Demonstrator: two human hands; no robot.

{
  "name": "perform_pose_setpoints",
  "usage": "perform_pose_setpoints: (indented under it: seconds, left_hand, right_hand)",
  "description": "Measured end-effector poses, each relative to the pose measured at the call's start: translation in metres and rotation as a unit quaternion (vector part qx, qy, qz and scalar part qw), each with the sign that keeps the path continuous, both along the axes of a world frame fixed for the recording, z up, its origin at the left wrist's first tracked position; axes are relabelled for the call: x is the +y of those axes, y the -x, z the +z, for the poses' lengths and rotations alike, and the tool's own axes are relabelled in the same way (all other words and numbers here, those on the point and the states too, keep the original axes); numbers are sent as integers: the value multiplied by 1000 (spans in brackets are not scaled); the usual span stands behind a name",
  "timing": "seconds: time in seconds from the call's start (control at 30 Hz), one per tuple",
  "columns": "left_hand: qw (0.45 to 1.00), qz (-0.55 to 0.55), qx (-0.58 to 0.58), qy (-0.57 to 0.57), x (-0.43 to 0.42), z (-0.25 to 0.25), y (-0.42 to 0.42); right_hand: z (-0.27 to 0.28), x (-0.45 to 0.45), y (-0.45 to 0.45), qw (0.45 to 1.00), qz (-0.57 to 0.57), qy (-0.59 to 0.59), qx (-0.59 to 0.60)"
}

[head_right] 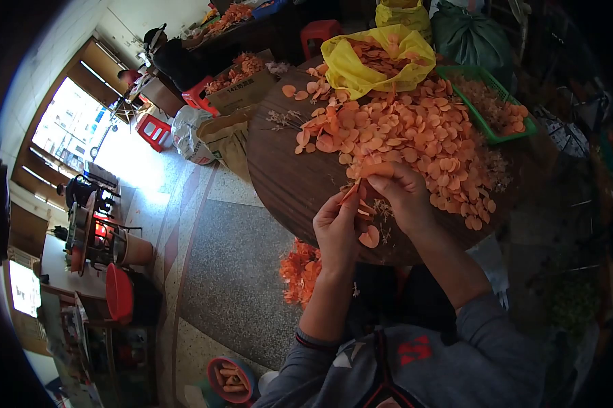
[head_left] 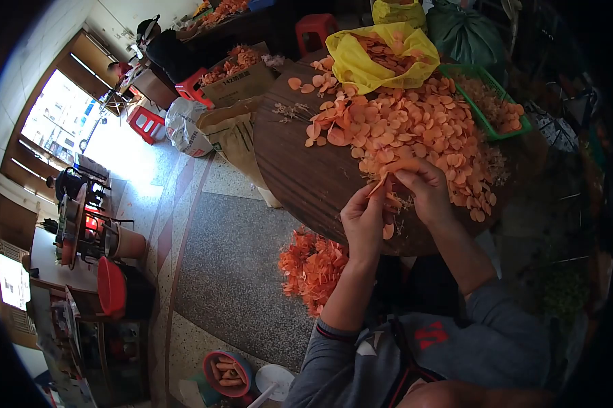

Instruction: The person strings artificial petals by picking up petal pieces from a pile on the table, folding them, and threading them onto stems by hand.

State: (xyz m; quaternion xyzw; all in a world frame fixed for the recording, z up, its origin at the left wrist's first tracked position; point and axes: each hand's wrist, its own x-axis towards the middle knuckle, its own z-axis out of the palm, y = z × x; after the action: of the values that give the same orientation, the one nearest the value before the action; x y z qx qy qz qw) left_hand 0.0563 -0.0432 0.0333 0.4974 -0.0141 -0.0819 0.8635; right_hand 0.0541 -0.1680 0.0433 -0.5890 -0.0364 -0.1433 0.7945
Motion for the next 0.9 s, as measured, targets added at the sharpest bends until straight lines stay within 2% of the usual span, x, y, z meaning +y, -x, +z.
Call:
perform_pose_setpoints:
  seconds: [0.33,0.43,0.63,0.83,0.9]
  left_hand:
    - [998,16,13,60,-5,1,10]
    - [996,4,24,82,-5,3,13]
    - [989,-21,54,136,-5,2,16]
    - [981,-55,86,166,-4,4,18]
    - [980,-56,96,163,-4,7,19]
  right_hand:
    - [-19,5,7,994,-30,-57,-83]
    - [-29,5,9,993,-62,-14,-99]
    - [-29,4,12,983,-51,39,-173]
    - [-26,0,13,979,-46,49,-193]
    - [-26,0,14,987,-29,-16,-155]
